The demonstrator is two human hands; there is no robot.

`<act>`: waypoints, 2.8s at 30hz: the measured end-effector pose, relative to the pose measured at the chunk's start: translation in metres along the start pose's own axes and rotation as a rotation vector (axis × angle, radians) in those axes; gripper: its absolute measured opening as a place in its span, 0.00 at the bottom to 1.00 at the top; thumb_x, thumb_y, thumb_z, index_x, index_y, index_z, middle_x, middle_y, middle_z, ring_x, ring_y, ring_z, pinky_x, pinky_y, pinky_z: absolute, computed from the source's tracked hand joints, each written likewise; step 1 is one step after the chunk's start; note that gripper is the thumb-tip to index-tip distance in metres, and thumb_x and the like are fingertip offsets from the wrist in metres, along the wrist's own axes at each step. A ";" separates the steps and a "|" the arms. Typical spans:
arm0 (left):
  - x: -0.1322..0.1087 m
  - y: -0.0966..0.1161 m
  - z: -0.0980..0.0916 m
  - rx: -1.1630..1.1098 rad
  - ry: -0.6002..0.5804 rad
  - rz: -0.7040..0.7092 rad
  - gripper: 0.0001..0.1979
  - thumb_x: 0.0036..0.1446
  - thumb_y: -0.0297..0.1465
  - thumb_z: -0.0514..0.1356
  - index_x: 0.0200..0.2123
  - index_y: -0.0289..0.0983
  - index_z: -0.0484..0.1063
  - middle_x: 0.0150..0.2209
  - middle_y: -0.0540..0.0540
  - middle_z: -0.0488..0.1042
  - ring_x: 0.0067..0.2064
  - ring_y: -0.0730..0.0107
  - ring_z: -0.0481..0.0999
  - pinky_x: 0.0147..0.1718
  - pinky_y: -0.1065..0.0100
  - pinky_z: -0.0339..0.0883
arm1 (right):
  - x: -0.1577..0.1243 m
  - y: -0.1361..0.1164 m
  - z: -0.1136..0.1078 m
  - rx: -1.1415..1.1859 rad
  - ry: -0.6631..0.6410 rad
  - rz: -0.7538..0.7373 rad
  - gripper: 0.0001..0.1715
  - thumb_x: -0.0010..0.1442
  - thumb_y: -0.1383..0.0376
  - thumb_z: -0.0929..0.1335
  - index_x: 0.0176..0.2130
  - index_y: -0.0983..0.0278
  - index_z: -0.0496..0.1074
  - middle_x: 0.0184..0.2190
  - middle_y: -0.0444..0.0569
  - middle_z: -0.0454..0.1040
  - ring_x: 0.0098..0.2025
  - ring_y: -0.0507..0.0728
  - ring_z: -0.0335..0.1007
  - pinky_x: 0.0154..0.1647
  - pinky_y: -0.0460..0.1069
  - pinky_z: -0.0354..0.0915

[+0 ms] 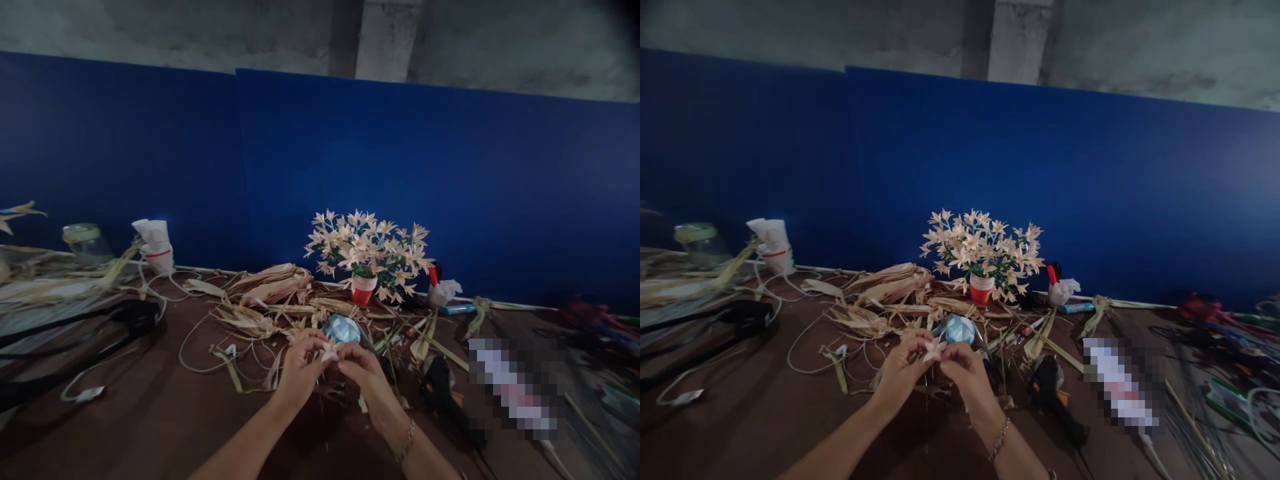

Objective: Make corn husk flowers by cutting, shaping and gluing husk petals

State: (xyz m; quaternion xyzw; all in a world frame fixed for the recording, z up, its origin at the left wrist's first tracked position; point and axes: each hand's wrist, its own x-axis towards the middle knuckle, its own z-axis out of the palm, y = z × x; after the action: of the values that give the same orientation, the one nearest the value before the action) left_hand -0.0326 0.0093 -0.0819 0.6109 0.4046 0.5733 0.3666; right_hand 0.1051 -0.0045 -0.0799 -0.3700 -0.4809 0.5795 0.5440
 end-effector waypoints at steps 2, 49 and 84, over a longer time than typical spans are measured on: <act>0.001 -0.001 0.000 0.029 0.000 -0.007 0.04 0.43 0.30 0.60 0.21 0.35 0.71 0.32 0.45 0.67 0.37 0.65 0.67 0.39 0.67 0.59 | 0.000 -0.006 -0.002 -0.016 0.017 -0.014 0.03 0.45 0.66 0.67 0.26 0.63 0.69 0.24 0.43 0.66 0.27 0.52 0.61 0.29 0.45 0.59; 0.001 -0.008 0.000 0.156 -0.027 0.009 0.01 0.42 0.26 0.59 0.21 0.36 0.71 0.34 0.46 0.66 0.38 0.66 0.66 0.41 0.64 0.58 | 0.000 -0.003 -0.001 0.142 -0.061 0.208 0.08 0.39 0.67 0.71 0.20 0.66 0.67 0.22 0.42 0.69 0.26 0.50 0.62 0.30 0.45 0.57; -0.003 -0.010 0.002 0.252 -0.361 0.104 0.05 0.43 0.27 0.62 0.18 0.36 0.71 0.31 0.46 0.68 0.37 0.67 0.65 0.38 0.66 0.59 | 0.005 -0.026 -0.018 -0.293 -0.107 0.154 0.08 0.39 0.64 0.71 0.19 0.67 0.72 0.38 0.47 0.65 0.28 0.48 0.61 0.27 0.44 0.57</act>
State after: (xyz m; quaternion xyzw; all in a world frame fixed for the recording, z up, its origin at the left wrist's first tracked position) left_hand -0.0310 0.0111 -0.0922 0.7646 0.3687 0.4179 0.3236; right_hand 0.1283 0.0015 -0.0593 -0.4496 -0.5588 0.5621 0.4118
